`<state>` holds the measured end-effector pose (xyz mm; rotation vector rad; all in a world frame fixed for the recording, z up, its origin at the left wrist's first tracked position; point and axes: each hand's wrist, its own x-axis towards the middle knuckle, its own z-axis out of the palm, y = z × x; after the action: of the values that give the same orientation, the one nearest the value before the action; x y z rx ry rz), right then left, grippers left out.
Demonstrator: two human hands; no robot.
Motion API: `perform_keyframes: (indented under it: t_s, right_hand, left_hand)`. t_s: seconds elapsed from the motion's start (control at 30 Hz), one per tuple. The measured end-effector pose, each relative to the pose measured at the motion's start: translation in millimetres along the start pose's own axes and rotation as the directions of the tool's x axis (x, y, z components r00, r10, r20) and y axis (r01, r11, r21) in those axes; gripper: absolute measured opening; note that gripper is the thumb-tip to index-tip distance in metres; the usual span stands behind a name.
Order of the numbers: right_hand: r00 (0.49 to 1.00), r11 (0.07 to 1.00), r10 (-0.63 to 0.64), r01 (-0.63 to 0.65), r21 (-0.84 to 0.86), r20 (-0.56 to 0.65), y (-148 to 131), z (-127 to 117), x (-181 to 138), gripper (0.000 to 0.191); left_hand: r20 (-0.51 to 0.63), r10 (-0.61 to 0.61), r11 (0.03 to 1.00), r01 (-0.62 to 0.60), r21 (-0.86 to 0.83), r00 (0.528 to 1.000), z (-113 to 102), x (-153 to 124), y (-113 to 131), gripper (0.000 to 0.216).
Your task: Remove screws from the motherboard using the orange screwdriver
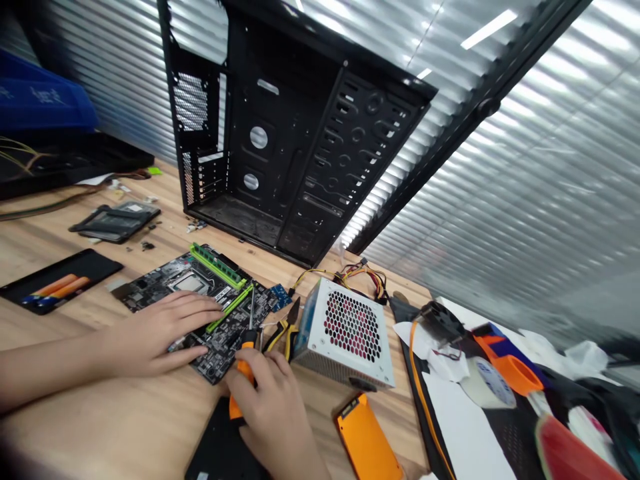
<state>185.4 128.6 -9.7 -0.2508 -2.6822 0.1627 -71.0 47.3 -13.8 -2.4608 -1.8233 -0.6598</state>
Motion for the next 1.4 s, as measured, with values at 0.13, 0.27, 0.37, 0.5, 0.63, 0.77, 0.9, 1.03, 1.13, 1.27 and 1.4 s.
perform_keyframes:
  t_s: [0.13,0.27,0.37,0.5,0.63,0.77,0.9,1.03,1.13,1.27,1.4]
  right_hand:
    - [1.0,1.0,0.003,-0.003,-0.002,0.0,0.6,-1.0,0.1,0.049]
    - [1.0,1.0,-0.002,0.001,-0.005,-0.015,0.5,-2.7,1.5,0.049]
    - [1.0,1.0,-0.008,0.008,-0.008,-0.024,-0.5,-2.6,1.9,0.051]
    - [1.0,1.0,-0.002,0.002,-0.003,-0.008,-0.3,-1.2,0.6,0.05]
    - [1.0,1.0,0.003,-0.003,0.002,-0.001,0.8,-0.6,-0.3,0.049]
    - [1.0,1.0,0.0,0.0,0.001,-0.001,0.3,-1.1,-0.5,0.05]
    - [1.0,1.0,0.01,-0.01,-0.005,0.006,0.2,-0.9,-1.7,0.052]
    - [1.0,1.0,0.001,-0.001,0.001,0.006,0.4,-0.9,-2.4,0.05]
    - [1.0,1.0,-0.01,0.01,0.001,-0.004,0.3,-1.3,-1.4,0.048]
    - [1.0,1.0,-0.008,0.008,0.002,-0.007,0.0,-1.6,-0.2,0.049]
    - [1.0,1.0,0.0,0.0,0.0,-0.007,-0.1,-1.5,-0.4,0.049]
  left_hand:
    - [-0.011,0.002,1.0,-0.001,0.0,1.0,0.3,-0.7,0.3,0.041]
    - [0.009,0.011,1.0,-0.011,-0.003,1.0,-0.5,-0.7,-0.8,0.041]
    - [0.015,0.014,1.0,-0.014,0.003,1.0,-0.1,-0.4,-1.4,0.041]
    - [0.022,0.01,1.0,-0.011,0.01,1.0,0.4,-0.2,-0.2,0.041]
    - [0.014,0.005,1.0,-0.006,0.016,1.0,0.0,0.2,0.3,0.04]
    - [0.013,0.018,1.0,-0.018,0.019,1.0,-0.3,0.2,-0.5,0.04]
    - [0.018,0.001,1.0,-0.002,0.021,1.0,-0.2,-0.5,1.6,0.04]
    - [-0.004,-0.027,1.0,0.027,0.007,1.0,0.3,-0.7,3.3,0.039]
    - [0.009,-0.013,1.0,0.013,0.014,1.0,0.4,-0.3,1.8,0.04]
    - [0.035,0.002,1.0,-0.003,0.025,0.999,-0.6,0.4,0.2,0.041]
    - [0.03,0.001,1.0,-0.002,0.028,1.0,-1.0,0.1,0.4,0.04]
